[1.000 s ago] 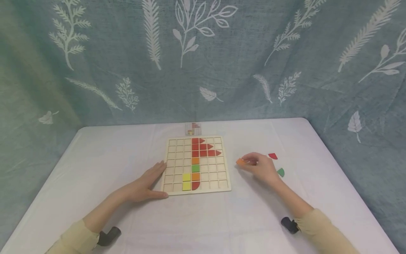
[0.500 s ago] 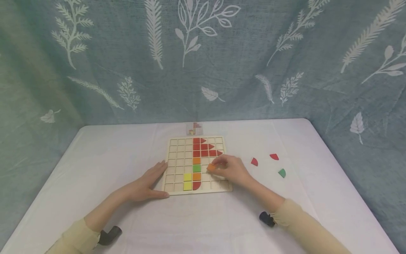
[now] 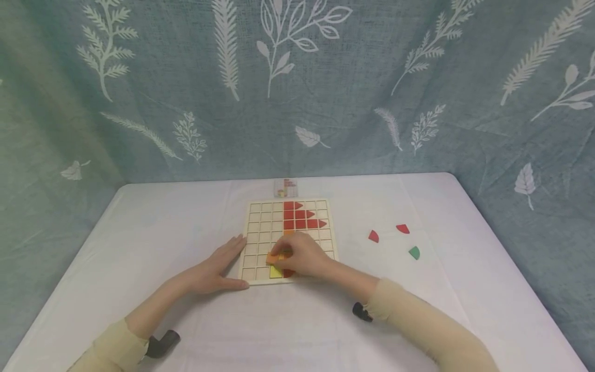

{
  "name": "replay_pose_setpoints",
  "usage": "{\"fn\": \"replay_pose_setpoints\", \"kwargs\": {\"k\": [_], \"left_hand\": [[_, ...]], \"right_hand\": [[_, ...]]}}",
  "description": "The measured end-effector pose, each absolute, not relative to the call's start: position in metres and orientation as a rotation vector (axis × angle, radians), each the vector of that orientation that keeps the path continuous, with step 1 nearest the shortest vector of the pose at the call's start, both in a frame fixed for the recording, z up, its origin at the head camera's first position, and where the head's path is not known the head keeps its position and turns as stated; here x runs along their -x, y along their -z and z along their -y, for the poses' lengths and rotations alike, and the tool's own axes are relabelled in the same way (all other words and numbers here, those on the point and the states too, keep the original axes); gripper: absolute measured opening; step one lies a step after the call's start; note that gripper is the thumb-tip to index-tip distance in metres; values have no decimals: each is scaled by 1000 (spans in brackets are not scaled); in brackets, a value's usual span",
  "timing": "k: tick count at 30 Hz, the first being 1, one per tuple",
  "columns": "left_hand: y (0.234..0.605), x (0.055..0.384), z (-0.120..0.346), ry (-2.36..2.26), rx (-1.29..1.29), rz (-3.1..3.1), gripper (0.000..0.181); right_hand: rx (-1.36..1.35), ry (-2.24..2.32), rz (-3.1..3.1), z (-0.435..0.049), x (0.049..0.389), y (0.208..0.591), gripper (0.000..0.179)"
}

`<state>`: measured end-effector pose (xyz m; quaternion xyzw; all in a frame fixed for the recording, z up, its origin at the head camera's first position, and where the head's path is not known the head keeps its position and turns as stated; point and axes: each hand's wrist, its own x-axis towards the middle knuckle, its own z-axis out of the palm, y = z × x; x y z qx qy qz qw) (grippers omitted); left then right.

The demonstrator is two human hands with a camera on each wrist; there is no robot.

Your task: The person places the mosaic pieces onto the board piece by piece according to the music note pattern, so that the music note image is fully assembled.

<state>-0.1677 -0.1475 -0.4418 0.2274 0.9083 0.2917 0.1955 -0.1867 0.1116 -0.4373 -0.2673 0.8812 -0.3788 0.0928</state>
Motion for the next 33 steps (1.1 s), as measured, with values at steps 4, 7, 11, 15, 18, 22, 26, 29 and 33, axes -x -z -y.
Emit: {"fn": "replay_pose_setpoints", "kwargs": {"k": [4, 7, 11, 15, 18, 22, 26, 29, 33], "left_hand": [[442, 168, 147, -820, -648, -2535, 107], [441, 168, 146, -823, -653, -2532, 107], [442, 168, 146, -826, -656, -2532, 108], [442, 168, 146, -830, -665, -2534, 107], [442, 168, 146, -826, -663, -2535, 107], [442, 168, 145, -828, -663, -2536, 107], [443, 167, 145, -828, -654, -2545, 108], [445, 168, 145, -819, -646, -2556, 109], [446, 168, 147, -814, -644, -2565, 109]], "right_hand": [[885, 1043, -2645, -101, 189, 437, 16], [924, 969, -2679, -96, 190, 437, 16], [966, 912, -2683, -93, 191, 437, 14], [1011, 891, -2684, -93, 192, 437, 8], [1011, 903, -2675, -95, 192, 438, 5], [954, 956, -2665, -102, 192, 438, 6], [850, 1052, -2667, -117, 190, 435, 9], [729, 1115, -2659, -131, 189, 432, 10], [592, 1140, -2678, -154, 186, 431, 12]]}}
